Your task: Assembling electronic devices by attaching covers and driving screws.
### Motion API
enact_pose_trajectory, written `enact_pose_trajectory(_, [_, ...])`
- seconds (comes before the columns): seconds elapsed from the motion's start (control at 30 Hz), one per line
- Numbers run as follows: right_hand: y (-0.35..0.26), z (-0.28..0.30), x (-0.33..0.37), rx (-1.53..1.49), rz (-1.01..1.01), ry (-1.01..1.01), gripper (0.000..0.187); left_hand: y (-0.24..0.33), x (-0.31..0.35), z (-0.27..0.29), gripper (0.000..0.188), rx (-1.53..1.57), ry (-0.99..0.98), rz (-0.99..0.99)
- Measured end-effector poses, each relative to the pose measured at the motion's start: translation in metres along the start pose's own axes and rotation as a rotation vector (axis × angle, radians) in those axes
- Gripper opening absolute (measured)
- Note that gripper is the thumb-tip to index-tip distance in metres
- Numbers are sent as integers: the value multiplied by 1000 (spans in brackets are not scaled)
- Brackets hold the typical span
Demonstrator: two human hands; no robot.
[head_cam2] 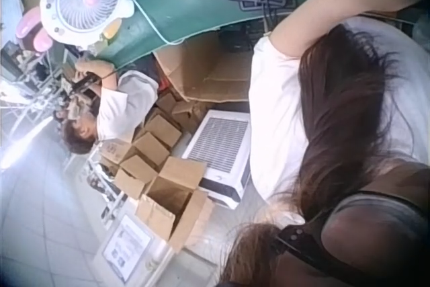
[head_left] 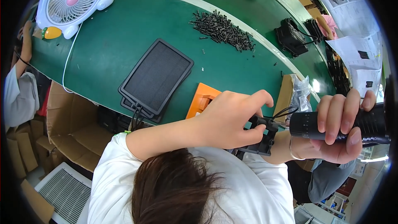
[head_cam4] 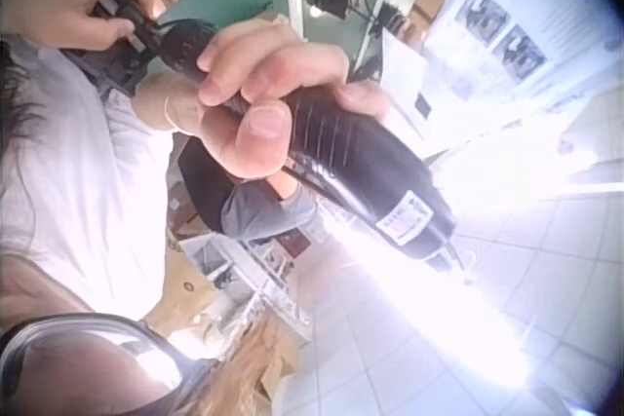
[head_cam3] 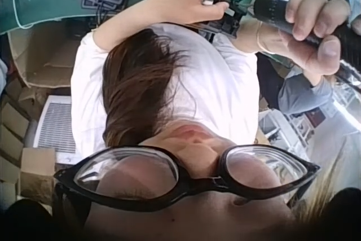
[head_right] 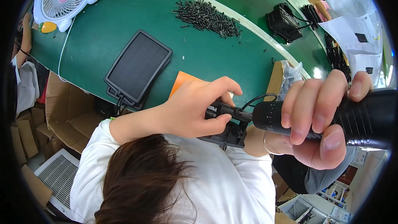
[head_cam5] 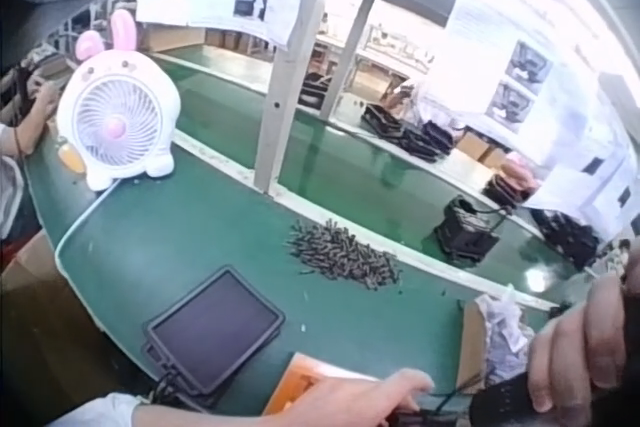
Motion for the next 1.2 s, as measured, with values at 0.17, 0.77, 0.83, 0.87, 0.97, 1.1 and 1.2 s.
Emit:
enact_pose_trajectory(0.17, [-2,1,0,38,17,-114,41,-1,-2,-3,37,-6,11,-50])
enact_pose_trajectory(0.77, [-16,7,49,267,202,727,19,6,-4,-2,31,-155,-11,-109])
enact_pose_trajectory(0.83, [-18,-3,51,352,227,817,20,8,-5,-1,31,-184,11,-144])
enact_pose_trajectory(0.87, [-16,-7,52,407,241,868,22,8,-3,-1,32,-189,0,-143])
enact_pose_trajectory(0.97, [-13,-5,45,400,186,891,19,7,-7,3,33,-149,-29,-77])
enact_pose_trajectory(1.1, [-34,25,64,117,322,967,19,4,3,14,29,-173,238,-220])
enact_pose_trajectory(1.2, [-53,59,90,273,370,986,17,6,45,36,26,-150,396,-494])
Point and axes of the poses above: each hand's wrist, its own x-axis away from the middle knuckle, its own z-axis out of the back of the hand, y = z × x, the point moved 5 cm from there along -x, towards the middle knuckle, and after that the axes turned 5 degrees about x, right-handed, at the moved point
